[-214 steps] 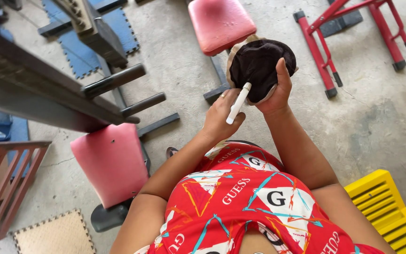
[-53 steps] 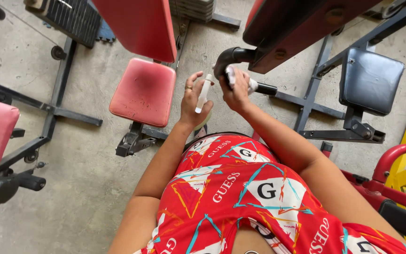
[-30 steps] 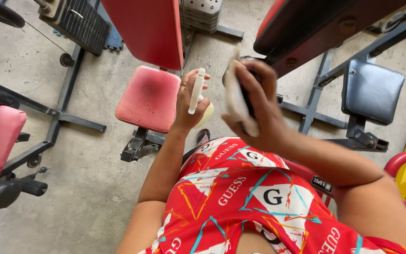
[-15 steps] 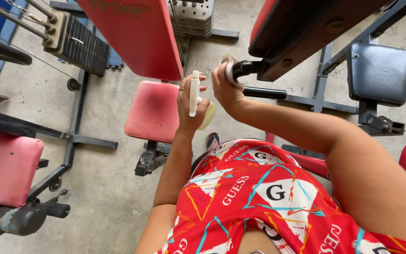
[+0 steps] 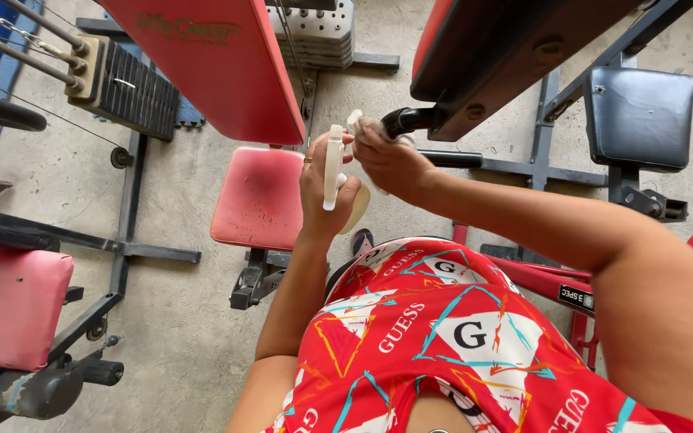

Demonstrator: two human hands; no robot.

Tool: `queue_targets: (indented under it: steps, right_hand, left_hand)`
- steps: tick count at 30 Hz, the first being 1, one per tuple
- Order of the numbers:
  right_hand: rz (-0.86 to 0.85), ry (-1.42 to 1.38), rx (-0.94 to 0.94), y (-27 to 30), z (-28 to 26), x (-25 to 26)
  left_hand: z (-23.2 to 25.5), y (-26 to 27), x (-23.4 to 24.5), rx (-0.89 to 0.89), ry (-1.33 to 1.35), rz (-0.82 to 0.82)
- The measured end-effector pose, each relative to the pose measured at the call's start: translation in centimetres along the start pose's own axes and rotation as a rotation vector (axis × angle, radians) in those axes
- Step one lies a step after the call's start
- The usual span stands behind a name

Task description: The person is cleaning various gym machines and a yellow metal bench using a spray bottle and a cloth.

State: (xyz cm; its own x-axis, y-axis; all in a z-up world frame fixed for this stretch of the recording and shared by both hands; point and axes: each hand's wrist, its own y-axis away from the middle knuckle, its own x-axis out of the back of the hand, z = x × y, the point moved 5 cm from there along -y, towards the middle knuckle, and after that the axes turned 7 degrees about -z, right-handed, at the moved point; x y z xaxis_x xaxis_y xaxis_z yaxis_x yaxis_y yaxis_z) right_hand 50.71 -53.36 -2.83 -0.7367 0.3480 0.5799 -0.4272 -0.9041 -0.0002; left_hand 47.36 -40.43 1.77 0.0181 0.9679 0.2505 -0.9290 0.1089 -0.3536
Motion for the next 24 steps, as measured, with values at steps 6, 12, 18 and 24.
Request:
queue_targets:
  steps: [6,12,18,24]
  right_hand:
    - [0.187,-0.150,-0.281,5.4,8.8,6.1]
    - [0.272,-0.287,-0.324,9.5,8.6,6.7]
    - [0.484,-0.179,-0.638,13.3,15.5,9.7]
    - [0.361,-0.269,-0.663,12.7,10.9,-0.7]
  left_hand:
    - [5.2,-1.1,-0.8,-0.053,0.102,-0.069]
    - [5.8,-1.0,-2.9,-0.028,0.211,-0.123]
    - [7.1,-1.0,-3.7,-0.058,0.225,-0.153]
    - [7.3,-1.4,-4.3,0.079,0.181,-0.080]
